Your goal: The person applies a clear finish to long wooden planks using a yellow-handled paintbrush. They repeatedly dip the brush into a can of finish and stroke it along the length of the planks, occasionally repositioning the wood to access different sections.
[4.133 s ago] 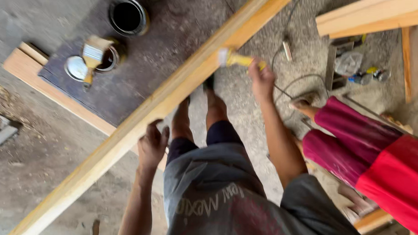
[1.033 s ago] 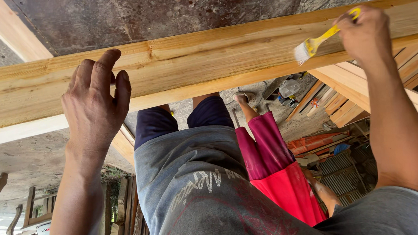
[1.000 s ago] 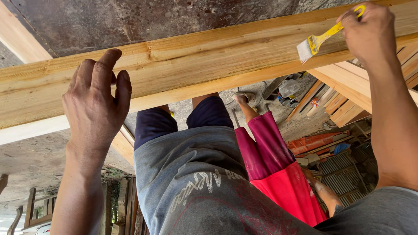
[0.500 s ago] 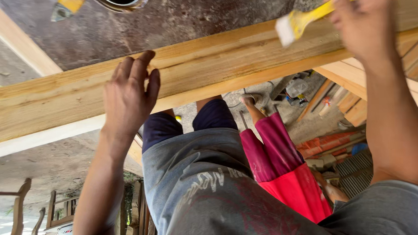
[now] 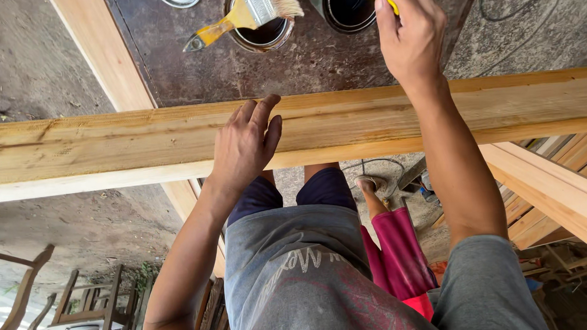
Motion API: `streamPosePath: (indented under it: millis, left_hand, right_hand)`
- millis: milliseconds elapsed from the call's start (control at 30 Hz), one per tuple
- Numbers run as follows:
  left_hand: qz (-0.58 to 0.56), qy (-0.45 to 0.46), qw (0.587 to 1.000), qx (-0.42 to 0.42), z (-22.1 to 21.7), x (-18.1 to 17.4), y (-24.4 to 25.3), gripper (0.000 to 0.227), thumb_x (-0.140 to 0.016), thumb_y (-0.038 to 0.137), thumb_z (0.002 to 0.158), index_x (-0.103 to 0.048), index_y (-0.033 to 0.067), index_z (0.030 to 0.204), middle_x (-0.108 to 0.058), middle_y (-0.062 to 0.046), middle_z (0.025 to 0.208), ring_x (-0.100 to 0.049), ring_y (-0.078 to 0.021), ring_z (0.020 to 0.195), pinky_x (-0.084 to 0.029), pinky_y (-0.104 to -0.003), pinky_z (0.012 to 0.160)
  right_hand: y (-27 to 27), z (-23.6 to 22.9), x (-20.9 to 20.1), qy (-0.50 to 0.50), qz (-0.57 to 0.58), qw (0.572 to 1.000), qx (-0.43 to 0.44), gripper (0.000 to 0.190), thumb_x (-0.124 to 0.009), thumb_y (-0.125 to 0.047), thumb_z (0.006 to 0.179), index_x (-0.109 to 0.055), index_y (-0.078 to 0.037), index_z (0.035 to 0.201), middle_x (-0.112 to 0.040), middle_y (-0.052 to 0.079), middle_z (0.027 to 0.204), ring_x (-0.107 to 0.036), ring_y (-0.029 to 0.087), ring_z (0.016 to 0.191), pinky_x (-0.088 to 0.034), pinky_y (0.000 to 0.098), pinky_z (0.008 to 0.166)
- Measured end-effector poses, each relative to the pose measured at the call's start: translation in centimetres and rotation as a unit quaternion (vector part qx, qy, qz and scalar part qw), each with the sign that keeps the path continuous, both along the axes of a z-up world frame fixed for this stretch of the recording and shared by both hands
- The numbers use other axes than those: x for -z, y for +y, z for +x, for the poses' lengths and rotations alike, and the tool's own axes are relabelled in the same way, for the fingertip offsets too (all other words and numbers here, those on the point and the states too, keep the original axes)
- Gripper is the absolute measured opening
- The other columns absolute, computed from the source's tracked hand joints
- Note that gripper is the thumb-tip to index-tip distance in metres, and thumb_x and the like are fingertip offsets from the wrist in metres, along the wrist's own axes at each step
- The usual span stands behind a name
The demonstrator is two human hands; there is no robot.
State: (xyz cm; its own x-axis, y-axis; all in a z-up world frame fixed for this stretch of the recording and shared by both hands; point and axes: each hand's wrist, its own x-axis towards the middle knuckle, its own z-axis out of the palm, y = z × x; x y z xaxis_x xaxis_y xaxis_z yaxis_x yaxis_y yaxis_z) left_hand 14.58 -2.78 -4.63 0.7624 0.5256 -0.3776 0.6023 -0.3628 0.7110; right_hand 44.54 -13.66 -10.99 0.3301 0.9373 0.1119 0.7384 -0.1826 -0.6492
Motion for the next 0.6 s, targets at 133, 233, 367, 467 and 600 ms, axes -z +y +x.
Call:
streamPosePath:
  millis: [133, 233, 367, 467, 600]
  left_hand:
    - [-0.007, -0.007, 1.000, -0.005, -0.6, 0.3, -0.1, 0.031, -0.065, 0.019, 0.102, -0.061, 0.0072, 0.131, -0.063, -0.013, 0.092, -0.068, -0.0329, 0.087, -0.055, -0.046, 0.068]
    - [-0.007, 0.001, 1.000, -0.005, -0.9, 0.5, -0.2, 0.032, -0.065, 0.019, 0.102, -0.061, 0.0072, 0.131, -0.063, -0.013, 0.092, -0.068, -0.0323, 0.085, -0.055, -0.046, 0.067]
    - [0.000, 0.002, 1.000, 0.004, -1.2, 0.7, -0.1, 0.032, -0.064, 0.019, 0.103, -0.060, 0.0058, 0.132, -0.064, -0.012, 0.092, -0.068, -0.0303, 0.084, -0.055, -0.044, 0.064]
    - [0.008, 0.008, 1.000, 0.011, -1.3, 0.9, -0.2, 0.032, -0.065, 0.018, 0.103, -0.060, 0.0049, 0.132, -0.063, -0.012, 0.089, -0.069, -0.0293, 0.083, -0.056, -0.043, 0.062]
    - [0.003, 0.016, 1.000, 0.002, -1.5, 1.0, -0.5, 0.031, -0.065, 0.018, 0.102, -0.063, 0.0059, 0.130, -0.063, -0.011, 0.087, -0.068, -0.0295, 0.081, -0.055, -0.044, 0.063]
  right_hand:
    - [0.8, 0.0, 2.2, -0.024, -0.060, 0.998, 0.000, 0.006, -0.066, 0.003, 0.108, -0.071, 0.003, 0.112, -0.073, 0.014, 0.103, -0.071, 0.026, 0.086, -0.053, 0.0375, 0.070]
    - [0.0, 0.6, 4.1, -0.061, -0.079, 0.995, -0.005, 0.007, -0.068, 0.001, 0.106, -0.073, 0.002, 0.112, -0.073, 0.014, 0.099, -0.069, 0.024, 0.079, -0.053, 0.0371, 0.067]
    - [-0.7, 1.0, 6.2, -0.087, -0.082, 0.992, -0.037, 0.004, -0.069, 0.001, 0.107, -0.073, 0.000, 0.108, -0.073, 0.011, 0.091, -0.071, 0.023, 0.079, -0.053, 0.0374, 0.069]
    - [-0.2, 0.9, 6.4, -0.099, -0.085, 0.990, -0.050, 0.006, -0.069, 0.001, 0.107, -0.075, -0.002, 0.110, -0.072, 0.009, 0.087, -0.069, 0.019, 0.075, -0.053, 0.0340, 0.067]
    - [0.1, 0.6, 4.3, -0.069, -0.082, 0.994, -0.020, 0.009, -0.071, 0.001, 0.104, -0.075, 0.001, 0.111, -0.072, 0.010, 0.083, -0.067, 0.019, 0.068, -0.049, 0.0303, 0.057]
